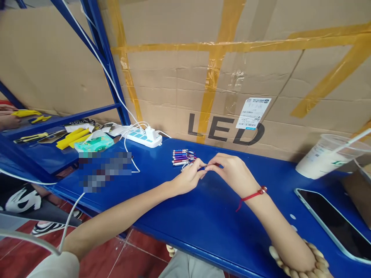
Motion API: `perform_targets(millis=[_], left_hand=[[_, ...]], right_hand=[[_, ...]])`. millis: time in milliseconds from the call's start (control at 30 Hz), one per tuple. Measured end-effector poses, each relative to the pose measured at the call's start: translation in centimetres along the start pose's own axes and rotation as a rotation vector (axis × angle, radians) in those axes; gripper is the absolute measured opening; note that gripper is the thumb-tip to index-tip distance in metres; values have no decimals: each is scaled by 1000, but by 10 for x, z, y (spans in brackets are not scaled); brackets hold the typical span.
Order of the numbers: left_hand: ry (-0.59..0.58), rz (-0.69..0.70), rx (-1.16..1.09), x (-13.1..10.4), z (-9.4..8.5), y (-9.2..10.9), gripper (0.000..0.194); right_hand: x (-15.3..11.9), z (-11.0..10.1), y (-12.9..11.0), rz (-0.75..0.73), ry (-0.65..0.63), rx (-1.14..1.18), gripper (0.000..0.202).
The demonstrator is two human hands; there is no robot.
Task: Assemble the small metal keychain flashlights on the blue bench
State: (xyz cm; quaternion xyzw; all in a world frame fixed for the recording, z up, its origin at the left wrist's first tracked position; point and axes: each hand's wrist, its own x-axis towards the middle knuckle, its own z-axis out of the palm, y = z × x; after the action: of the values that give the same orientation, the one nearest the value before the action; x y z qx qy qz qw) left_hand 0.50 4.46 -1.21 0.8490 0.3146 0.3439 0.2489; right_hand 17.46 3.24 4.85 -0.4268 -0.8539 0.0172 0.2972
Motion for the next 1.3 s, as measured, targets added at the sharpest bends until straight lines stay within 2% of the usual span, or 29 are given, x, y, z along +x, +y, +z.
perform_targets(millis=[167, 367, 467, 733, 1000, 1100, 1300], left_hand=[[-33, -45, 38, -2, 5, -5, 9], [-73, -57, 41, -3, 13, -11, 8], [-70, -65, 62, -3, 15, -12, 8], [-69, -96, 143, -7, 16, -6, 10], [-73, -138, 86, -7, 13, -9, 11], [-62, -164, 48, -5, 10, -9, 11], [-2, -216, -30, -9, 7, -10, 13]], right_hand=[[-3, 11, 11, 107, -78, 82, 27], [-13, 27, 17, 456, -178, 412, 31], [-14, 31, 16, 539, -172, 529, 32], [-18, 34, 23, 608, -225, 582, 29], [-13, 39, 22, 699, -252, 641, 34], [-11, 42, 19, 701, -206, 674, 38], [-8, 53, 10, 602, 3, 675, 34]])
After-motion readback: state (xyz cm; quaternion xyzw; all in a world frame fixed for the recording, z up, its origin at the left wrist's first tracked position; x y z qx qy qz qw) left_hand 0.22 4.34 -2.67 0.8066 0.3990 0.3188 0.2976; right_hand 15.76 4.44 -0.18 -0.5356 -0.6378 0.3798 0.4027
